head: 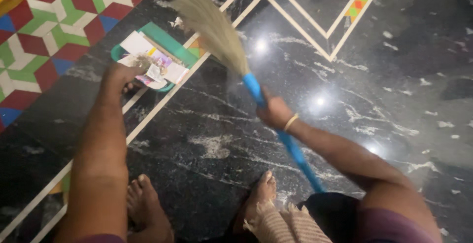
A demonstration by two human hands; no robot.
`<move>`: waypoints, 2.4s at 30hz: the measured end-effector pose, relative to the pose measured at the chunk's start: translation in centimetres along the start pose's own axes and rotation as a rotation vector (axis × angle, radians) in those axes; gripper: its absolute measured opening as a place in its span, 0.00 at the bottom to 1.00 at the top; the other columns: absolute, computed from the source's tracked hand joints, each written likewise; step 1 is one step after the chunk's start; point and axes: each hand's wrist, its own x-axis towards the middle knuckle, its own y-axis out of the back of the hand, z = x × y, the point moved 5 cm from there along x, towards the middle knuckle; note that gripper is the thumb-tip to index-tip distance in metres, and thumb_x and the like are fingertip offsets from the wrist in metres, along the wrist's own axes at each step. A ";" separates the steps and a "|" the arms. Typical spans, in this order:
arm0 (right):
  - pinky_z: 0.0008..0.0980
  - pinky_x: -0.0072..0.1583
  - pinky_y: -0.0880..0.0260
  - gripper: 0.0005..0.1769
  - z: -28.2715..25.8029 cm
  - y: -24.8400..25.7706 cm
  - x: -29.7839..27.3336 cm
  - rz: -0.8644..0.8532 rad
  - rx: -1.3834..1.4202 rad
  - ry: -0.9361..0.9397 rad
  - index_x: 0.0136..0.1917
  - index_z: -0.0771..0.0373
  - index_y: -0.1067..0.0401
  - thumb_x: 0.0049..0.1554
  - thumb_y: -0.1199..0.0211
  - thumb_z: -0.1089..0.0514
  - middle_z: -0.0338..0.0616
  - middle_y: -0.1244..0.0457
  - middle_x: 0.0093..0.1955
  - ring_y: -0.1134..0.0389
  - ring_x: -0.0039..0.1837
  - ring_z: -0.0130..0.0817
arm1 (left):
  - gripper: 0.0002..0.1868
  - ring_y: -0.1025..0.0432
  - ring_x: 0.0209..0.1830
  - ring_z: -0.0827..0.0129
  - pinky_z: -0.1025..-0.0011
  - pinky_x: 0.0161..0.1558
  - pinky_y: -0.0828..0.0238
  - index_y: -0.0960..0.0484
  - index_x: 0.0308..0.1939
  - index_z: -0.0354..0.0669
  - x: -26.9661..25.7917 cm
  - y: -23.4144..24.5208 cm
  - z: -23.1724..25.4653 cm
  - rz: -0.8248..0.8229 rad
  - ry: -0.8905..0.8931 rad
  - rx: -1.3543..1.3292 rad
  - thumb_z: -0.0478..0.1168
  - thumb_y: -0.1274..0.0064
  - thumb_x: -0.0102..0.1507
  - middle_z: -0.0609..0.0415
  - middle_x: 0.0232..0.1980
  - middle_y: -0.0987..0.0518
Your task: The person picks up scattered paper and plastic trash by hand and puts it into a green dustpan, then uses a broom to sweep up remaining debris and carries the dustpan away.
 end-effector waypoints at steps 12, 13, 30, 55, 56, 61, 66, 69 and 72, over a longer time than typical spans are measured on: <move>0.59 0.56 0.30 0.45 7.7 3.8 8.6 0.072 -0.420 -0.184 0.77 0.69 0.53 0.50 0.40 0.61 0.71 0.35 0.54 0.31 0.54 0.69 | 0.24 0.37 0.15 0.69 0.67 0.18 0.42 0.18 0.39 0.37 2.2 0.0 0.4 0.008 0.064 0.179 0.58 0.39 0.63 0.49 0.24 0.25; 0.59 0.56 0.30 0.45 7.5 2.8 8.5 0.072 -0.413 -0.183 0.77 0.69 0.53 0.50 0.40 0.61 0.71 0.35 0.54 0.31 0.54 0.69 | 0.24 0.37 0.15 0.69 0.67 0.18 0.42 0.18 0.39 0.37 1.9 0.5 0.6 0.012 0.066 0.185 0.58 0.39 0.63 0.49 0.24 0.25; 0.63 0.57 0.32 0.42 9.0 1.1 2.7 -0.033 -0.276 -0.184 0.77 0.64 0.49 0.51 0.43 0.61 0.75 0.34 0.50 0.31 0.51 0.73 | 0.73 0.50 0.75 0.29 0.42 0.67 0.42 0.59 0.83 0.54 -7.1 2.4 6.5 0.548 0.011 0.345 0.62 0.26 0.46 0.25 0.80 0.59; 0.62 0.54 0.32 0.48 13.8 4.9 6.7 0.135 -0.279 -0.110 0.84 0.64 0.56 0.53 0.43 0.64 0.74 0.34 0.54 0.31 0.50 0.73 | 0.63 0.53 0.78 0.29 0.38 0.72 0.51 0.45 0.78 0.87 0.4 -1.4 13.0 0.114 -0.277 1.044 0.39 0.25 0.48 0.34 0.84 0.59; 0.62 0.54 0.31 0.48 13.7 4.6 7.1 0.134 -0.280 -0.095 0.83 0.65 0.56 0.52 0.44 0.65 0.76 0.35 0.55 0.31 0.50 0.73 | 0.67 0.52 0.77 0.28 0.37 0.72 0.50 0.47 0.79 0.88 0.3 -1.6 12.9 0.099 -0.233 1.092 0.36 0.24 0.46 0.35 0.84 0.60; 0.60 0.57 0.31 0.50 11.3 2.5 7.4 0.053 -0.264 -0.125 0.84 0.62 0.60 0.53 0.45 0.63 0.75 0.35 0.55 0.31 0.51 0.72 | 0.70 0.51 0.76 0.28 0.36 0.67 0.44 0.54 0.78 0.88 -0.4 -1.5 13.7 0.033 -0.119 1.131 0.42 0.20 0.45 0.34 0.82 0.60; 0.59 0.52 0.28 0.50 4.7 0.3 4.8 -0.111 -0.386 -0.095 0.84 0.59 0.68 0.56 0.47 0.63 0.75 0.37 0.58 0.29 0.49 0.69 | 0.70 0.43 0.77 0.35 0.40 0.64 0.32 0.52 0.83 0.82 -2.0 -1.2 14.5 0.000 -0.132 1.175 0.51 0.20 0.45 0.38 0.79 0.41; 0.54 0.48 0.25 0.46 1.2 0.6 1.4 -0.246 -0.406 -0.035 0.85 0.55 0.68 0.60 0.51 0.64 0.73 0.36 0.57 0.28 0.44 0.63 | 0.68 0.48 0.77 0.36 0.37 0.62 0.35 0.51 0.79 0.83 -1.3 -1.3 14.2 0.027 -0.107 1.126 0.52 0.19 0.45 0.41 0.81 0.49; 0.52 0.41 0.23 0.47 -1.3 2.4 -2.1 -0.227 -0.293 0.111 0.82 0.57 0.67 0.56 0.48 0.62 0.75 0.38 0.59 0.27 0.40 0.60 | 0.66 0.50 0.76 0.35 0.36 0.60 0.35 0.50 0.78 0.80 0.7 -1.8 13.4 0.014 -0.091 1.187 0.53 0.19 0.46 0.41 0.81 0.53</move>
